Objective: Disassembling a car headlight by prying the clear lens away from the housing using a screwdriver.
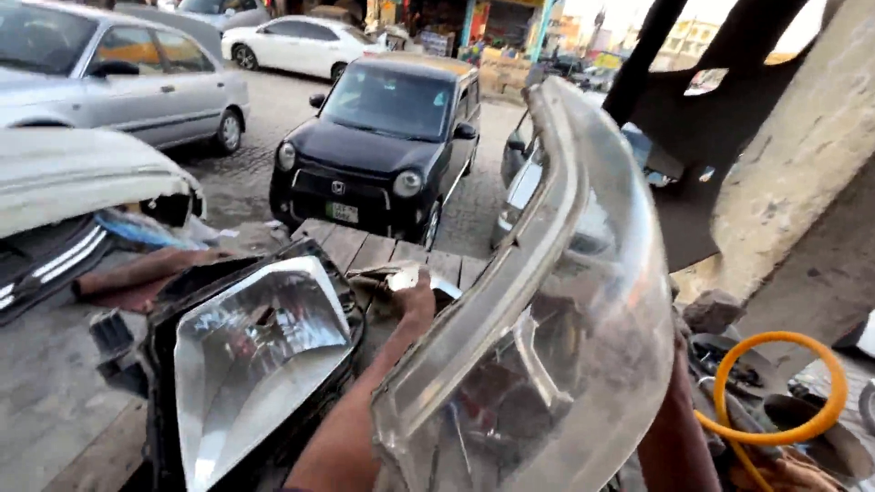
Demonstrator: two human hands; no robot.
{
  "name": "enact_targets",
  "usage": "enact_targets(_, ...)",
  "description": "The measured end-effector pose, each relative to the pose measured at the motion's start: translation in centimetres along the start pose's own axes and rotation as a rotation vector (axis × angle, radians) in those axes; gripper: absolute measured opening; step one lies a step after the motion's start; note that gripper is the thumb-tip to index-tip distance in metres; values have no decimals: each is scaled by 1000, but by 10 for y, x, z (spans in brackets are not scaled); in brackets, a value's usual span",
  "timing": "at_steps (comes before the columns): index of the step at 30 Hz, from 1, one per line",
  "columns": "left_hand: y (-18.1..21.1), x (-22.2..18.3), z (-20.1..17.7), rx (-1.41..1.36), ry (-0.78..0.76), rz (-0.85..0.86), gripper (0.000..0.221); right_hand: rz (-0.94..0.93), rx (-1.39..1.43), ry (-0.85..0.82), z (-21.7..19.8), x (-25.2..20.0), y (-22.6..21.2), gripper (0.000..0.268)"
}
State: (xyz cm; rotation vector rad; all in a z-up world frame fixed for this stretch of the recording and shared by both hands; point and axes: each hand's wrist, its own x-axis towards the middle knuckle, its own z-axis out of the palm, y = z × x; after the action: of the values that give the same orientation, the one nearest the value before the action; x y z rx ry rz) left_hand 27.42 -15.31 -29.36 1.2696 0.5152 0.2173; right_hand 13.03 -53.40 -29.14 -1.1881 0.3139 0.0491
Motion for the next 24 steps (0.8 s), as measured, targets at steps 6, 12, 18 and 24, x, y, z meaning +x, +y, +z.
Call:
enact_targets(6,-19,30,17,-127,48,-55,59,119,-74,-19,-13,-42,18,66)
enact_targets(12,43,-15,-14,-452,-68,12,57,111,-111,-11,-3,-40,13,66)
enact_targets(18,100,13,-101,-334,-498,247,46,90,-131,4,8,-34,-2,66)
enact_targets(24,187,-100,-189,-244,-433,359,42,119,-151,35,28,-15,14,67)
